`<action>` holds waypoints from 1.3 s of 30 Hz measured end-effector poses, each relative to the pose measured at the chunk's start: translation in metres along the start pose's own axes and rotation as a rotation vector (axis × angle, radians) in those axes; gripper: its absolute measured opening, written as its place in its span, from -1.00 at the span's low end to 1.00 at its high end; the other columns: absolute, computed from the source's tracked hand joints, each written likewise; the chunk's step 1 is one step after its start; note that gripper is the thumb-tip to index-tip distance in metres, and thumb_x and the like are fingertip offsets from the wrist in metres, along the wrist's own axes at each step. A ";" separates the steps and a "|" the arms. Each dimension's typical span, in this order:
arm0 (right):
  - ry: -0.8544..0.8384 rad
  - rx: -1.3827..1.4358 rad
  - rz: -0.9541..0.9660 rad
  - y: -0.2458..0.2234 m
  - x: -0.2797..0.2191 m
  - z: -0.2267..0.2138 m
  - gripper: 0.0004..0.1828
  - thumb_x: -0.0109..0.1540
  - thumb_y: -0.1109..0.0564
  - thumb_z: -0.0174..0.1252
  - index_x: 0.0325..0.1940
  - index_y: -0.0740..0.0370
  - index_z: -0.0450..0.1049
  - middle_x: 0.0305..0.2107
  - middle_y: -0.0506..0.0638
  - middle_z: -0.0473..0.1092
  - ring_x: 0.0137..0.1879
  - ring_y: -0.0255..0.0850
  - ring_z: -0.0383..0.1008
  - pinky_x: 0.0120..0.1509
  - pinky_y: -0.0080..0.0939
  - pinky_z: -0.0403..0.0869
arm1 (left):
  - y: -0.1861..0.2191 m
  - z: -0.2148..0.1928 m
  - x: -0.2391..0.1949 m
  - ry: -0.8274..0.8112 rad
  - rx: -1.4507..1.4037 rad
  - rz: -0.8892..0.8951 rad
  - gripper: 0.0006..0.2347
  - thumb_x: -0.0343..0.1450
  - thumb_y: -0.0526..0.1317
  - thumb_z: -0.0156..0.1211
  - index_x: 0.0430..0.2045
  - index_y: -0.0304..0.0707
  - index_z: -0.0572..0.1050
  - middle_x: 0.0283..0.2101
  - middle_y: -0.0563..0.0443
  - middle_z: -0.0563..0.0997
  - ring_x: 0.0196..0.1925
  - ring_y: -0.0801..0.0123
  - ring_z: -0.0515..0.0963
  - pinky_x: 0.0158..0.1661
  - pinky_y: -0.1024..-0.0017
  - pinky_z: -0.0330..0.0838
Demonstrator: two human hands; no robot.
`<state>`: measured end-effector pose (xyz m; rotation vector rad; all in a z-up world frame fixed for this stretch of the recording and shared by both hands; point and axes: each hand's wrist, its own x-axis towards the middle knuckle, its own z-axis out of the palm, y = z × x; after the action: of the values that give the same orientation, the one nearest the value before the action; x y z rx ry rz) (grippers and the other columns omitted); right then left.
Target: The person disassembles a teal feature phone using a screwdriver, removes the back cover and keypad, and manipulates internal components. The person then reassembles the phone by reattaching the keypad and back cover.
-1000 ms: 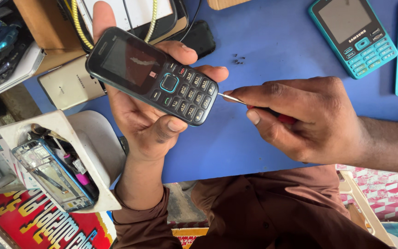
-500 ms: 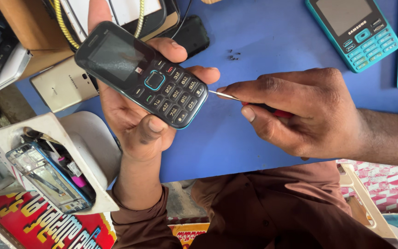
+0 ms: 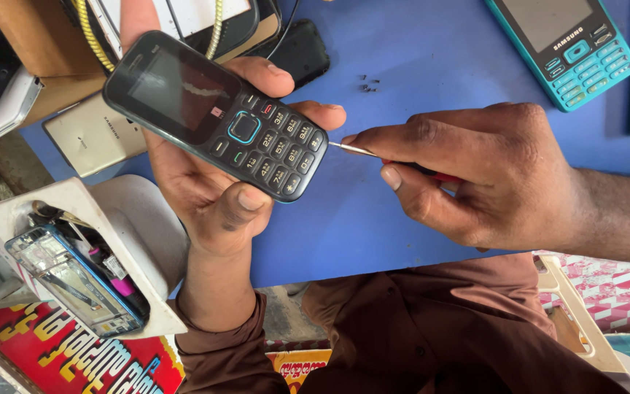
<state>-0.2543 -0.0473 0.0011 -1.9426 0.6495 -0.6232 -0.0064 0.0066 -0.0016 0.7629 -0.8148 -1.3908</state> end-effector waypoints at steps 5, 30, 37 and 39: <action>-0.074 0.009 0.028 0.002 0.002 -0.005 -0.70 0.23 0.27 0.21 0.07 0.25 0.55 -0.42 -0.04 0.52 -0.50 -0.29 0.50 -0.46 -0.28 0.47 | 0.007 -0.004 0.002 -0.043 0.068 -0.039 -0.24 0.31 -0.33 0.48 0.28 -0.36 -0.01 0.14 -0.47 0.43 0.11 0.00 0.63 0.07 -0.10 0.68; 0.250 -0.185 -0.134 0.007 -0.013 0.024 -0.65 0.25 0.34 0.32 0.12 0.34 0.50 -0.43 0.06 0.45 -0.46 -0.21 0.47 -0.41 -0.19 0.45 | 0.009 0.009 0.003 -0.093 -0.162 -0.120 0.00 0.39 -0.35 0.47 0.51 -0.03 -0.36 0.22 -0.36 0.48 0.14 -0.15 0.64 0.23 -0.06 0.58; 0.225 -0.212 -0.234 0.005 -0.003 0.013 -0.59 0.26 0.34 0.35 0.18 0.32 0.48 -0.42 0.01 0.41 -0.41 -0.22 0.48 -0.40 -0.20 0.44 | 0.002 0.001 -0.001 -0.152 -0.225 -0.103 -0.10 0.48 -0.34 0.42 0.54 -0.03 -0.28 0.22 -0.32 0.50 0.17 -0.13 0.65 0.26 -0.03 0.57; 0.156 -0.223 -0.180 0.002 0.001 0.004 -0.59 0.21 0.34 0.35 0.14 0.30 0.51 -0.51 -0.01 0.38 -0.50 -0.23 0.42 -0.47 -0.18 0.40 | 0.003 -0.002 0.000 -0.152 -0.214 -0.106 -0.09 0.47 -0.34 0.42 0.54 -0.02 -0.28 0.22 -0.32 0.50 0.16 -0.12 0.65 0.24 -0.01 0.57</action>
<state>-0.2517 -0.0462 -0.0022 -2.1924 0.6682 -0.8512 -0.0033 0.0068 0.0002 0.5464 -0.7360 -1.6173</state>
